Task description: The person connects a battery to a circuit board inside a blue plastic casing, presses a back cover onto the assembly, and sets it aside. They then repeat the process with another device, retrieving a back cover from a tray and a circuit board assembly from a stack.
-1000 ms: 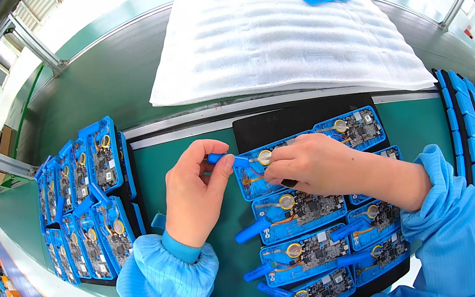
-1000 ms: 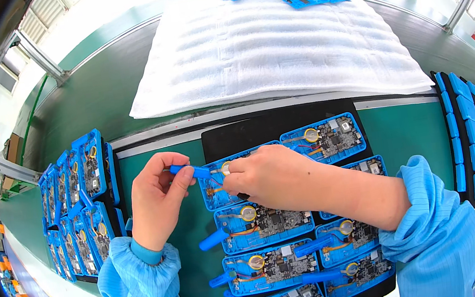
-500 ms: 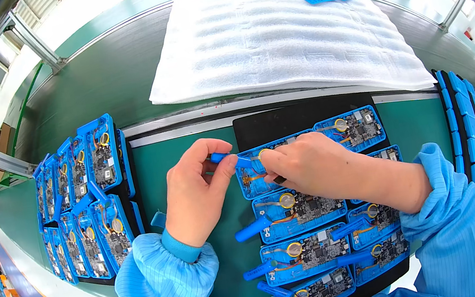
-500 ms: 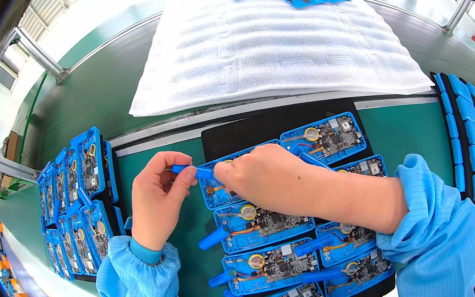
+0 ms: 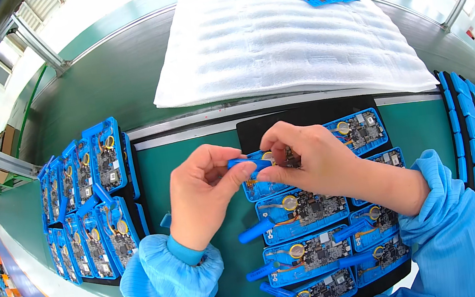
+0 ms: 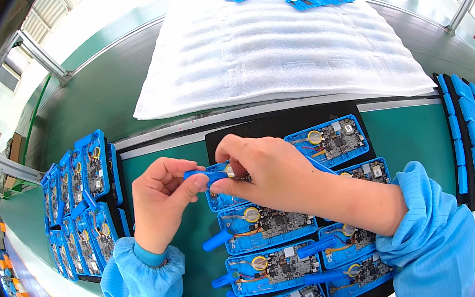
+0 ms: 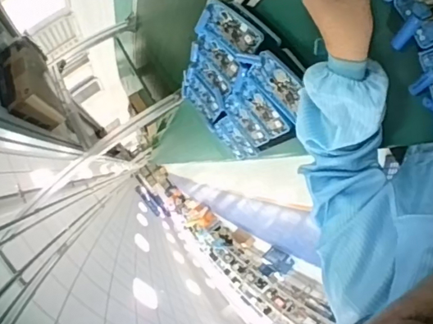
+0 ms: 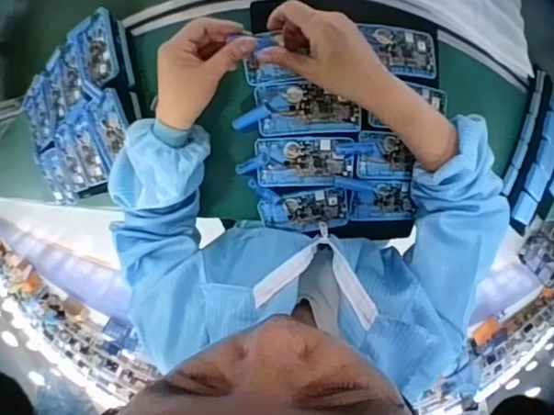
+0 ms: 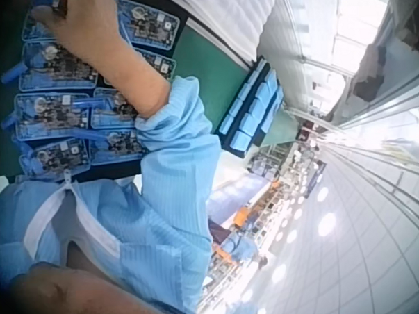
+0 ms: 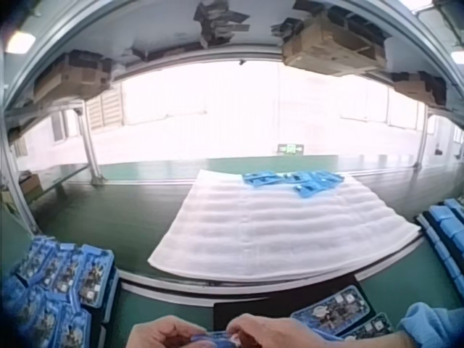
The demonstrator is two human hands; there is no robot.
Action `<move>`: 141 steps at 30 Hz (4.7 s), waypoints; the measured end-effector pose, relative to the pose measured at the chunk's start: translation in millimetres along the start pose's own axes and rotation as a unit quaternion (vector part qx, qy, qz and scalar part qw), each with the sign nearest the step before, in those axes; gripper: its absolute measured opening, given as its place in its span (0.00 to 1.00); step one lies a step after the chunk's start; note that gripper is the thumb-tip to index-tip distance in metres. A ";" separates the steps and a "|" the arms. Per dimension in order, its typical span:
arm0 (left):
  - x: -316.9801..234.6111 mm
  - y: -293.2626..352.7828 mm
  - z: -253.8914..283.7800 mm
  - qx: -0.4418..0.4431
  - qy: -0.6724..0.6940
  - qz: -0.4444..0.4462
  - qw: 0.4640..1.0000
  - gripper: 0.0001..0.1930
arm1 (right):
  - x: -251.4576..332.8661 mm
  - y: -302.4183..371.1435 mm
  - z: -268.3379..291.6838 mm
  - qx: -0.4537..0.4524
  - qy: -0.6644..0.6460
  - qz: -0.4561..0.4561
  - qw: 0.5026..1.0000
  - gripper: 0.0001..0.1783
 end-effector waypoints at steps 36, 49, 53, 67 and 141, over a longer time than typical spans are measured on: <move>-13.5 2.0 -22.0 0.005 -0.109 0.017 0.994 0.13 | -3.7 9.1 -1.5 0.034 -0.095 -0.060 0.993 0.10; -1.2 4.5 -17.5 -0.025 -0.092 0.026 0.995 0.16 | -14.2 15.1 -3.4 -0.022 0.133 0.114 0.984 0.06; -1.6 2.6 -17.6 -0.021 -0.094 0.009 0.995 0.16 | -15.0 14.6 -4.5 -0.020 0.142 0.102 0.984 0.07; -2.2 -0.6 -15.3 -0.017 -0.117 -0.011 0.993 0.12 | -16.7 15.2 -6.2 -0.031 0.139 0.111 0.984 0.06; -16.7 42.0 -18.9 0.041 -0.544 -0.234 0.805 0.21 | -10.0 5.7 -8.3 0.087 0.224 0.325 0.915 0.19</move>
Point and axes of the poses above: each hand's wrist, its own y-axis away from the middle knuckle, its own z-axis out of the back of the hand, x = y × z, the point moved 5 cm from there along -y, towards the middle knuckle, and after that the axes turned 5 degrees about -x, right-handed, at the moved point
